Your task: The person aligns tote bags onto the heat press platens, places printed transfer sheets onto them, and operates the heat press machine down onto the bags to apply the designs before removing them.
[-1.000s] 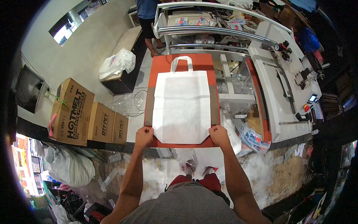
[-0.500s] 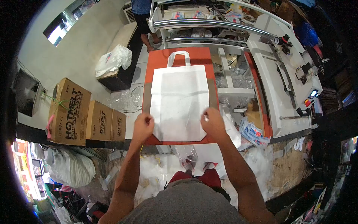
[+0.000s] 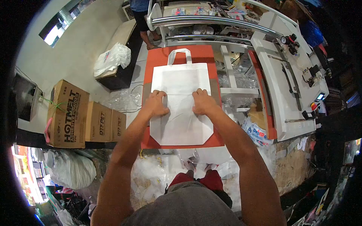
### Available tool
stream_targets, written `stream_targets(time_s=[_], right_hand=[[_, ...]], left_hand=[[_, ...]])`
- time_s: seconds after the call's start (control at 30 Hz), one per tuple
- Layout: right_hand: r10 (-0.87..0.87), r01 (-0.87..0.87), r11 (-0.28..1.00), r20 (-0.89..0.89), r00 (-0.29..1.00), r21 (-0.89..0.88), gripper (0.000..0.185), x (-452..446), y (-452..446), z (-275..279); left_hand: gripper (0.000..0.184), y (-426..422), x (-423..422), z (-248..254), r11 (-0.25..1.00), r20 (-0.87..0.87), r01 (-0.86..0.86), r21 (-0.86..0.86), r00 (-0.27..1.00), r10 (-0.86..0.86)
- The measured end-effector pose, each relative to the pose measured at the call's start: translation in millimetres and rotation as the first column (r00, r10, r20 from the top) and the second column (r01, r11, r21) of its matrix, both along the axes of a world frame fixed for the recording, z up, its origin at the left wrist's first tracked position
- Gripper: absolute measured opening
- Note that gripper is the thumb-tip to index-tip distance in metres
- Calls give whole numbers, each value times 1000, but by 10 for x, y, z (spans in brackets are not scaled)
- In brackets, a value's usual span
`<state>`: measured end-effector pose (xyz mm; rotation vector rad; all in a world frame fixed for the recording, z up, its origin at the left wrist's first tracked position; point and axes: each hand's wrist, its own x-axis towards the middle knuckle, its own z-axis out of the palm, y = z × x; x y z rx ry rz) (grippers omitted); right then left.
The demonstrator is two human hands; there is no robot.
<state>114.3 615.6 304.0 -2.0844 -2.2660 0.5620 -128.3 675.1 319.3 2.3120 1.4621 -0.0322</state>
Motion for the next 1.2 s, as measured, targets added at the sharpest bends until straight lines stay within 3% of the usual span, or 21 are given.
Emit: stream_targets(time_s=[0.07, 0.13, 0.17, 0.23, 0.43, 0.6, 0.67, 0.73, 0.8, 0.83, 0.87, 0.9, 0.97, 1.2], right_hand=[[21, -20, 999, 31, 999, -41, 63, 21, -18, 41], [43, -43, 999, 73, 996, -1, 84, 35, -52, 47], [47, -47, 999, 73, 996, -2, 84, 36, -37, 52], [53, -35, 993, 156, 986, -111, 105, 11, 13, 68], [101, -37, 970, 259, 961, -240, 121, -116, -18, 200], [114, -51, 971, 265, 957, -234, 117, -106, 25, 188], [112, -57, 977, 262, 959, -206, 111, -109, 92, 152], [-83, 91, 976, 47, 995, -196, 90, -117, 179, 89], [-102, 110, 985, 66, 993, -135, 79, -176, 117, 132], [-116, 122, 990, 82, 990, -76, 68, -204, 89, 147], [-110, 117, 990, 81, 991, -83, 68, -219, 79, 149], [-99, 109, 988, 96, 991, -105, 68, -231, 66, 154], [-91, 105, 987, 109, 990, -124, 68, -203, 66, 152], [-65, 95, 982, 179, 982, -164, 93, -194, 9, 121]], left_hand=[[92, 84, -16, 33, 998, -114, 32, -52, 993, -38], [100, 124, -62, -24, 995, -165, 82, -50, 982, -90], [108, 131, -77, -38, 991, -215, 128, -44, 967, -134], [114, 94, -79, -74, 986, -260, 160, -35, 952, -164], [127, -35, 0, 24, 978, -309, 196, -67, 928, -207], [121, -42, 70, 172, 974, -369, 219, -60, 902, -225], [113, 21, 106, 70, 934, -405, 358, 17, 856, -321], [103, 87, 198, 9, 938, -408, 342, -61, 849, -336], [92, 151, 277, -109, 934, -409, 327, -146, 839, -358], [88, 175, 292, -186, 959, -277, 257, -121, 919, -282], [85, 158, 293, -211, 978, -137, 178, -110, 972, -193], [85, 93, 295, -247, 978, -140, 176, -116, 971, -191], [84, -64, 328, -229, 992, -125, 103, 69, 988, -94], [100, -220, 287, -5, 996, -154, 73, -42, 985, -79]])
